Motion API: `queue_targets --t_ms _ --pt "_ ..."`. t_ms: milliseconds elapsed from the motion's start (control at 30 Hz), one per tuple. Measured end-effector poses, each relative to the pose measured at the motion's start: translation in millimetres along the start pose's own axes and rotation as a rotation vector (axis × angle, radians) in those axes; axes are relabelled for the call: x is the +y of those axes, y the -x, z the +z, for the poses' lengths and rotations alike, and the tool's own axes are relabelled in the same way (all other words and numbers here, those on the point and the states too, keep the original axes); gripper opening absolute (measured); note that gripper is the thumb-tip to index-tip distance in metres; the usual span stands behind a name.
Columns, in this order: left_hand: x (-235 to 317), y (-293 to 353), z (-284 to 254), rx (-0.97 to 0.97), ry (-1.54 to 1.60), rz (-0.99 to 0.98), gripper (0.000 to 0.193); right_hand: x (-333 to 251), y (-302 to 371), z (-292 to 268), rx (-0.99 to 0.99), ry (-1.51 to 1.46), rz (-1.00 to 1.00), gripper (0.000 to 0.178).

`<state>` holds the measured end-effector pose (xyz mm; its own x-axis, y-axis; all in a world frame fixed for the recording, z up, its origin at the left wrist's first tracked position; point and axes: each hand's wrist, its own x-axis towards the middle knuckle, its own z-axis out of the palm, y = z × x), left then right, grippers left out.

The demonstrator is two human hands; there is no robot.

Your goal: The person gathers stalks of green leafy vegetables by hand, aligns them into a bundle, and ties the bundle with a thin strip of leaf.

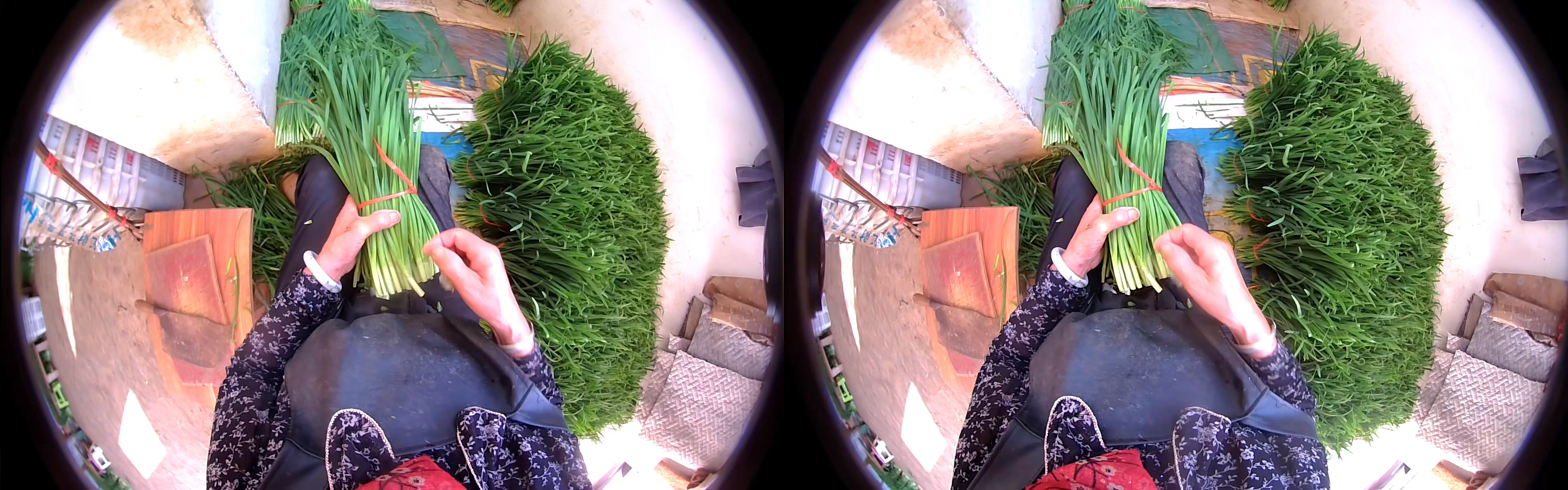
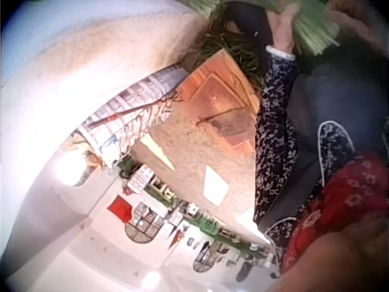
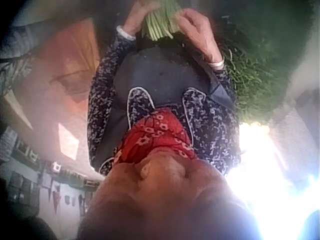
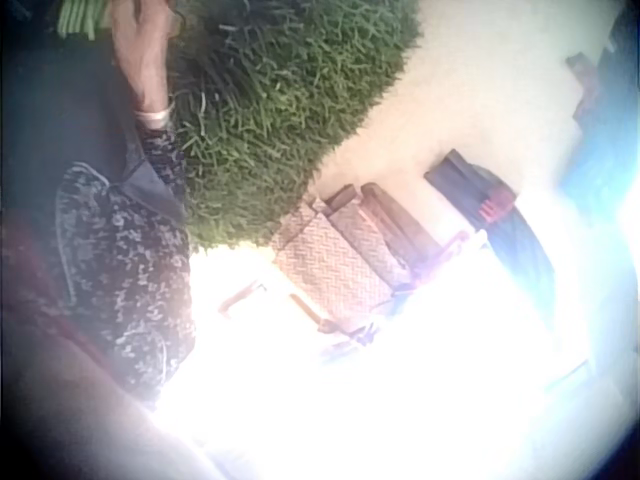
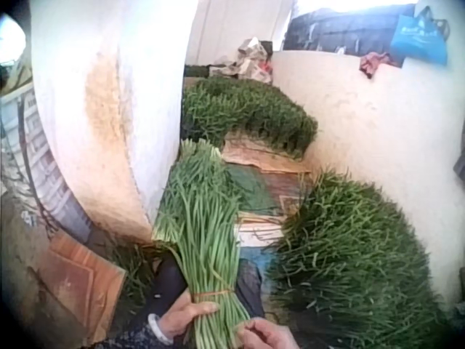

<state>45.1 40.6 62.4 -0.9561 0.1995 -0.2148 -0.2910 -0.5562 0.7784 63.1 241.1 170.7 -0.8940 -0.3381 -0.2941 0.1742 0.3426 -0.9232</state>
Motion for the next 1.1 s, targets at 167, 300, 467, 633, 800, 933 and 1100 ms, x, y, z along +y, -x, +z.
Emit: queue_targets --t_ms 167,300,467,633,800,933,1100 --pt "-5.4 -2.0 -5.0 0.000 -0.016 0.023 0.059 18.0 -18.5 23.8 0.107 0.587 -0.174 0.018" --pt "-6.4 -0.1 -8.9 0.001 -0.032 0.008 0.062 16.0 -21.0 28.8 0.058 0.505 -0.131 0.021" --pt "-0.4 2.6 -2.5 -0.011 0.003 0.018 0.065 31.1 -30.3 22.1 0.034 0.332 -0.067 0.019" --pt "-0.7 1.8 -3.8 -0.015 -0.012 0.028 0.068 34.2 -31.3 17.0 -0.036 0.300 -0.027 0.019" --pt "-3.8 0.3 -4.1 -0.007 -0.020 0.065 0.069 17.9 -4.0 8.2 -0.239 0.171 0.003 0.013" --pt "-0.3 2.8 -4.8 -0.030 0.029 0.029 0.069 -10.5 20.3 -4.0 -0.585 0.021 -0.306 0.010" --pt "2.0 5.9 -6.5 -0.048 0.067 0.033 0.069 -28.8 32.2 -57.2 -0.636 -0.666 -0.640 0.007"
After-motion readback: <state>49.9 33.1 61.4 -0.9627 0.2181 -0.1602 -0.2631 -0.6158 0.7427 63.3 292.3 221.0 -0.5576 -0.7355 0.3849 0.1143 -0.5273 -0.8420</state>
